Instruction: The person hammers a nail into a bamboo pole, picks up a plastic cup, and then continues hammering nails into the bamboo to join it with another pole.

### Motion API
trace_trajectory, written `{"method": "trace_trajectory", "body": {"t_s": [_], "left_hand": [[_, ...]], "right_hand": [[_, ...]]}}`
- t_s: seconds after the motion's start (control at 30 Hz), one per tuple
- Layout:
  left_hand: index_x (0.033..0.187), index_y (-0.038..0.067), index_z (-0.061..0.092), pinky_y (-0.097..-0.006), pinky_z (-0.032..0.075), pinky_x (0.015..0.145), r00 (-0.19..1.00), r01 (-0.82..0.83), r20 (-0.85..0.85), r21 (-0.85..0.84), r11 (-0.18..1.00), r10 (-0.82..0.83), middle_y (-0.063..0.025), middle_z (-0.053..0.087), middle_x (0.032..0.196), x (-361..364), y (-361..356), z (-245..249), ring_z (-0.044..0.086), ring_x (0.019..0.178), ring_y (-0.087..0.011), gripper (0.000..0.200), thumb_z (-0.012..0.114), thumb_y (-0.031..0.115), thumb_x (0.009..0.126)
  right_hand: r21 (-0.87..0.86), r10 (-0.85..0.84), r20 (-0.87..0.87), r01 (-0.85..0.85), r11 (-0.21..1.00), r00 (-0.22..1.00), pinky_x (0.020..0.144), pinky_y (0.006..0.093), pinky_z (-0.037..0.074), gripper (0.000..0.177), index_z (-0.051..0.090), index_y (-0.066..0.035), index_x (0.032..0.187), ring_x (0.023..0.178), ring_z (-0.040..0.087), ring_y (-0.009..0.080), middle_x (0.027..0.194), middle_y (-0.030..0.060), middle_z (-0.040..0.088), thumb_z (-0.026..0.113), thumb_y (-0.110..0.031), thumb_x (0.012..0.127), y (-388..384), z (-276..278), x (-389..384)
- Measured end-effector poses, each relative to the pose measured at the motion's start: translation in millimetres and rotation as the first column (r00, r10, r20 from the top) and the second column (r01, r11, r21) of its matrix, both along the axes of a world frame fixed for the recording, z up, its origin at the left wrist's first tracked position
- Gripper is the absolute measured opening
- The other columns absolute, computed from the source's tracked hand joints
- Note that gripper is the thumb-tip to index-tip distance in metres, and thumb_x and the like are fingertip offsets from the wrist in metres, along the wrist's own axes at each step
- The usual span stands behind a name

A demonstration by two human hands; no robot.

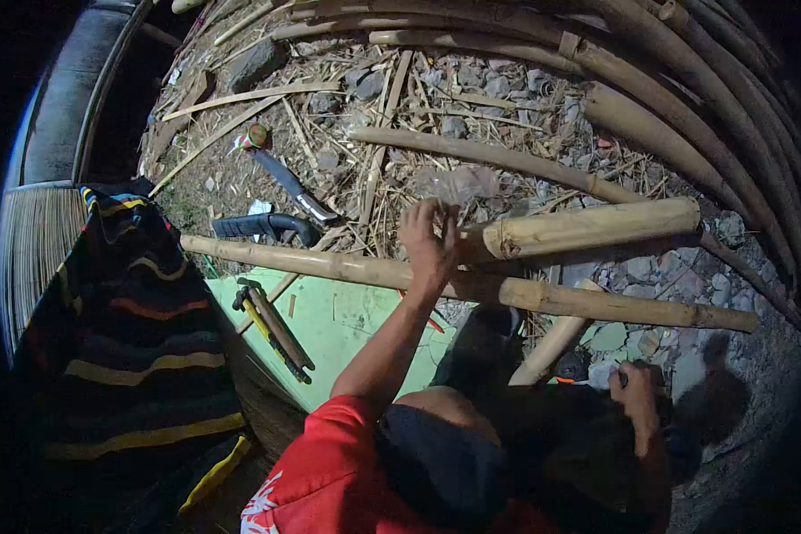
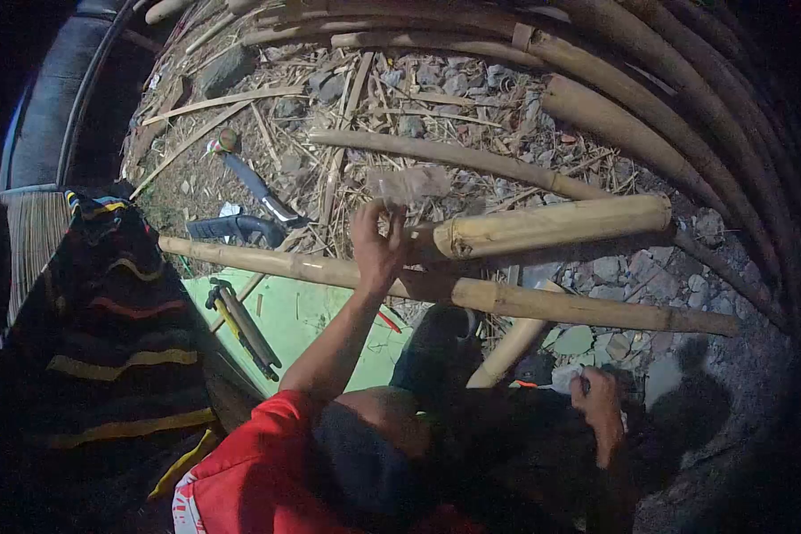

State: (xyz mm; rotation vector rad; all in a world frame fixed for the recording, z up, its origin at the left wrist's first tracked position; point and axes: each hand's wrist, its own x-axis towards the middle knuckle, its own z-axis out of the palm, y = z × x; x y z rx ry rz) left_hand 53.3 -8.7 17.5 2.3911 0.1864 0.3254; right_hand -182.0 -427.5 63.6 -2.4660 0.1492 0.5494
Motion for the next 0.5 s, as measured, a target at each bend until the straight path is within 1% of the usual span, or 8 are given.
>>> {"method": "trace_trajectory", "body": {"t_s": [0.03, 0.1, 0.13, 0.2, 0.27, 0.37, 0.4, 0.5], "left_hand": [[0.106, 0.008, 0.064, -0.0459, 0.041, 0.101, 0.997, 0.032, 0.071, 0.108, 0.994, -0.04, -0.0125, 0.065, 0.116, -0.2, 1.5, 10.6, 0.057, 0.118, -0.0334, 0.021, 0.075, 0.018, 0.092], [0.108, 0.01, 0.064, -0.0498, 0.036, 0.106, 0.97, 0.071, 0.197, 0.319, 0.945, -0.14, -0.0109, 0.065, 0.122, 0.2, 8.7, 23.0, 0.053, 0.126, -0.0348, 0.023, 0.075, 0.018, 0.09], [0.107, 0.012, 0.065, -0.0538, 0.03, 0.11, 0.976, 0.087, 0.158, 0.35, 0.933, -0.15, -0.0092, 0.063, 0.13, 0.4, 17.7, 24.6, 0.048, 0.134, -0.036, 0.024, 0.077, 0.02, 0.087], [0.107, 0.013, 0.065, -0.0535, 0.029, 0.11, 0.971, 0.089, 0.169, 0.401, 0.912, -0.169, -0.009, 0.062, 0.13, 5.3, 38.6, 26.0, 0.048, 0.135, -0.0367, 0.026, 0.078, 0.02, 0.086], [0.107, 0.013, 0.064, -0.0534, 0.029, 0.111, 0.961, 0.138, 0.161, 0.428, 0.893, -0.226, -0.0091, 0.061, 0.133, 15.0, 66.5, 22.9, 0.048, 0.135, -0.0375, 0.026, 0.077, 0.019, 0.085], [0.11, 0.012, 0.063, -0.0554, 0.03, 0.11, 0.962, 0.237, 0.01, 0.46, 0.856, -0.272, -0.0114, 0.067, 0.122, 31.2, 104.4, 15.3, 0.052, 0.131, -0.036, 0.027, 0.075, 0.017, 0.087], [0.112, 0.009, 0.062, -0.0578, 0.032, 0.107, 0.951, 0.291, -0.013, 0.385, 0.876, -0.31, -0.0125, 0.072, 0.108, 35.5, 108.9, 17.9, 0.061, 0.12, -0.0361, 0.027, 0.073, 0.017, 0.089], [0.114, 0.007, 0.061, -0.0599, 0.035, 0.102, 0.871, 0.459, -0.324, 0.269, 0.847, -0.369, -0.0137, 0.074, 0.101, 36.0, 111.7, 24.6, 0.067, 0.104, -0.0387, 0.028, 0.071, 0.018, 0.091]], "right_hand": [[0.018, 0.015, 0.009, -0.015, 1.0, 1.0, 0.068, 0.0522, 0.048, 0.023, 0.061, 0.002, 0.081, 0.075, 0.063, 0.0501, 0.076, 0.0286, 0.06, 0.066, -0.018, 0.091, 4.5, -1.1, -4.0], [-0.025, 0.046, -0.137, -0.05, 0.998, 0.989, 0.073, 0.0538, 0.05, 0.034, 0.063, 0.002, 0.085, 0.083, 0.064, 0.0489, 0.084, 0.027, 0.064, 0.072, -0.031, 0.088, 3.2, -18.7, -15.7], [-0.047, 0.074, -0.214, -0.086, 0.995, 0.974, 0.075, 0.0538, 0.051, 0.04, 0.064, 0.002, 0.086, 0.086, 0.065, 0.0487, 0.088, 0.0272, 0.065, 0.074, -0.037, 0.087, 6.0, -21.2, -16.0], [-0.082, 0.149, -0.392, -0.196, 0.977, 0.908, 0.084, 0.0544, 0.052, 0.058, 0.067, 0.002, 0.095, 0.101, 0.064, 0.0486, 0.106, 0.0292, 0.067, 0.075, -0.055, 0.086, -0.3, -43.5, -23.5], [-0.077, 0.175, -0.304, -0.207, 0.975, 0.936, 0.087, 0.0548, 0.052, 0.062, 0.067, 0.003, 0.098, 0.104, 0.064, 0.049, 0.109, 0.03, 0.066, 0.074, -0.058, 0.085, -4.8, -57.4, -40.1], [-0.06, 0.203, -0.302, -0.231, 0.971, 0.931, 0.091, 0.0549, 0.052, 0.067, 0.067, 0.004, 0.104, 0.106, 0.063, 0.0492, 0.109, 0.0296, 0.066, 0.072, -0.061, 0.086, 3.3, -52.2, -32.6], [-0.058, 0.198, -0.309, -0.226, 0.972, 0.93, 0.091, 0.0548, 0.052, 0.068, 0.067, 0.004, 0.104, 0.106, 0.063, 0.0491, 0.109, 0.0294, 0.066, 0.072, -0.061, 0.086, 5.6, -47.5, -29.3], [-0.061, 0.207, -0.35, -0.243, 0.968, 0.913, 0.092, 0.0543, 0.052, 0.068, 0.067, 0.004, 0.105, 0.106, 0.064, 0.0487, 0.108, 0.0295, 0.067, 0.071, -0.061, 0.087, 1.4, -56.5, -28.7]]}}
